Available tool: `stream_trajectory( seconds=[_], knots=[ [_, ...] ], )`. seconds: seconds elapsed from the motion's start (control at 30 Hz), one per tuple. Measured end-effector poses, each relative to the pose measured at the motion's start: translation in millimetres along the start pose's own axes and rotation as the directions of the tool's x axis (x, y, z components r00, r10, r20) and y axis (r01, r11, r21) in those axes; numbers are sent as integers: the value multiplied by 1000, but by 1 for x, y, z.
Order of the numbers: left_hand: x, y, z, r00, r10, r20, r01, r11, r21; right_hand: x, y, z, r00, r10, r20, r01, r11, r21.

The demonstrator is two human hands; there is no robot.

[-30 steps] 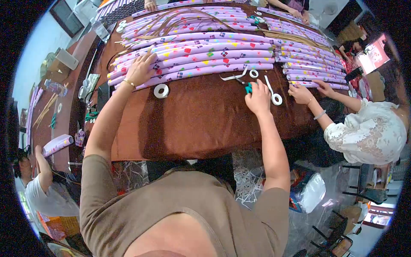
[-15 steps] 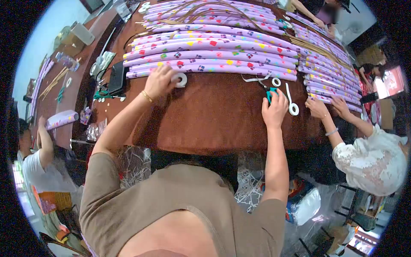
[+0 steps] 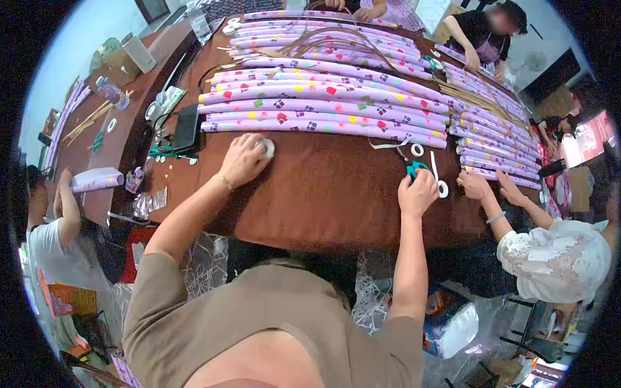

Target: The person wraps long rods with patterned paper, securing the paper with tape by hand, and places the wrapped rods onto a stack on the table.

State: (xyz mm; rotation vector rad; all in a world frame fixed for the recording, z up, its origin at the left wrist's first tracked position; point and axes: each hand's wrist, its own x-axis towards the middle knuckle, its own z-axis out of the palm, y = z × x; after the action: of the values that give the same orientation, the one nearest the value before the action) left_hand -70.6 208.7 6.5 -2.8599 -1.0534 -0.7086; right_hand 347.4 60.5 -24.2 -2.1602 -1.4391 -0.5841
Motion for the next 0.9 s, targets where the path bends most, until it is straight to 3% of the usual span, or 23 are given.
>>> stream_trajectory(
  seconds=[0.1, 0.2, 0.33, 0.4, 0.43, 0.47, 0.53, 0.57, 0.6, 0.63, 0.67, 0.7, 0.73, 0.8, 0.83, 0.9],
  knots=[
    [-17, -12, -9, 989, -145, -33, 149, 978, 148, -2, 6, 5, 983, 178, -48, -183, 971, -151],
    [-31, -21, -16, 959, -281, -43, 285, 948, 143, 0, 3, -1, 980, 121, -160, -152, 970, -192],
    [-29, -4, -36, 956, -284, -78, 291, 952, 100, 0, 3, 0, 983, 102, -151, -121, 985, -120],
    [-17, 13, -55, 956, -258, -137, 230, 954, -192, 0, 3, 1, 974, 55, -220, -72, 995, -68],
    [-8, 26, -78, 962, -240, -130, 186, 925, -332, 0, 4, -2, 988, 95, -118, -88, 994, 60],
    [-2, 40, -102, 961, -236, -141, 150, 880, -450, 5, -1, -11, 989, 91, -117, -85, 995, 56],
    [4, 66, -155, 957, -176, -232, -8, 780, -625, 22, -24, -45, 971, -7, -240, 79, 952, 294],
    [4, 75, -177, 949, -130, -288, -116, 706, -699, 31, -36, -67, 979, 52, -198, 59, 855, 515],
    [4, 85, -188, 899, -77, -432, -286, 644, -709, 42, -63, -103, 981, 126, -149, 26, 671, 741],
    [6, 91, -198, 822, -36, -568, -451, 568, -689, 51, -76, -127, 956, 116, -271, 156, 579, 800],
    [10, 87, -211, 716, 110, -690, -582, 640, -502, 57, -92, -169, 922, -44, -384, 253, 821, 512],
    [20, 99, -225, 680, 117, -724, -660, 527, -535, 62, -96, -201, 896, -37, -442, 340, 697, 632],
    [18, 103, -241, 706, 78, -704, -641, 495, -587, 70, -99, -226, 867, -17, -497, 424, 548, 721],
    [14, 108, -254, 729, 47, -683, -625, 456, -634, 90, -115, -263, 657, -16, -754, 720, 311, 621],
    [13, 110, -256, 729, 45, -683, -625, 452, -637, 98, -134, -282, 653, -15, -757, 722, 313, 617],
    [12, 112, -259, 731, 33, -681, -620, 449, -644, 113, -193, -320, 540, 248, -804, 697, 404, 592]
  ],
)
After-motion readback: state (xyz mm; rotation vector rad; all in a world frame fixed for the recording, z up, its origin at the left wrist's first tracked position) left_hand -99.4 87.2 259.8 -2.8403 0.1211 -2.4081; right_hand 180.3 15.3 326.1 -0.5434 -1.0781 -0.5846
